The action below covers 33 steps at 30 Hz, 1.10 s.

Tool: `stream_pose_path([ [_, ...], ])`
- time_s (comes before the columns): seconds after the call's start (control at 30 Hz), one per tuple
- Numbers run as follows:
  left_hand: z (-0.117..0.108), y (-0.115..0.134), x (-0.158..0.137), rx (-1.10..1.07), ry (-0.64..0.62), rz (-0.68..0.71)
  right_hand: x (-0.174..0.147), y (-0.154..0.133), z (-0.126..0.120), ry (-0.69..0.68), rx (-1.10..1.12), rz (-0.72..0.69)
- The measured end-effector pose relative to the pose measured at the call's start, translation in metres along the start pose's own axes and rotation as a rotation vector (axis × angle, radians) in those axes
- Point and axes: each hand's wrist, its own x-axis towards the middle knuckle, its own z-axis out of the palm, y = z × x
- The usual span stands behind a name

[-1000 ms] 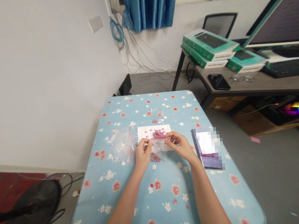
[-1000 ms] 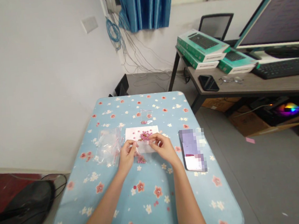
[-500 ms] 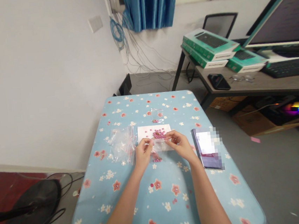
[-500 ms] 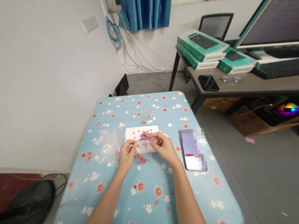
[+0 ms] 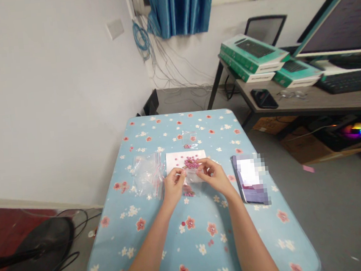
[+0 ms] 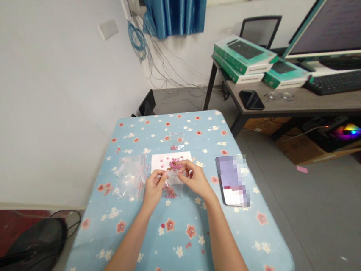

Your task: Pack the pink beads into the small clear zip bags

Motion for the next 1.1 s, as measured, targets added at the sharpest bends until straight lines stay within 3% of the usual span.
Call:
stream_pose_path([
  [0.47, 0.001, 0.002, 0.0, -0.032, 0.004, -0.028, 0.001, 0.0, 0.006, 0.0, 0.009, -0.027],
  [0.77, 0.005, 0.005, -0.002, -0.181, -0.036, -0.165, 0.001, 0.001, 0.01, -0.041, 0.056, -0.056],
  [1.1, 0.004, 0.008, -0.001, -0.223, -0.09, -0.221, 0.0, -0.001, 0.011, -0.05, 0.05, -0.049],
])
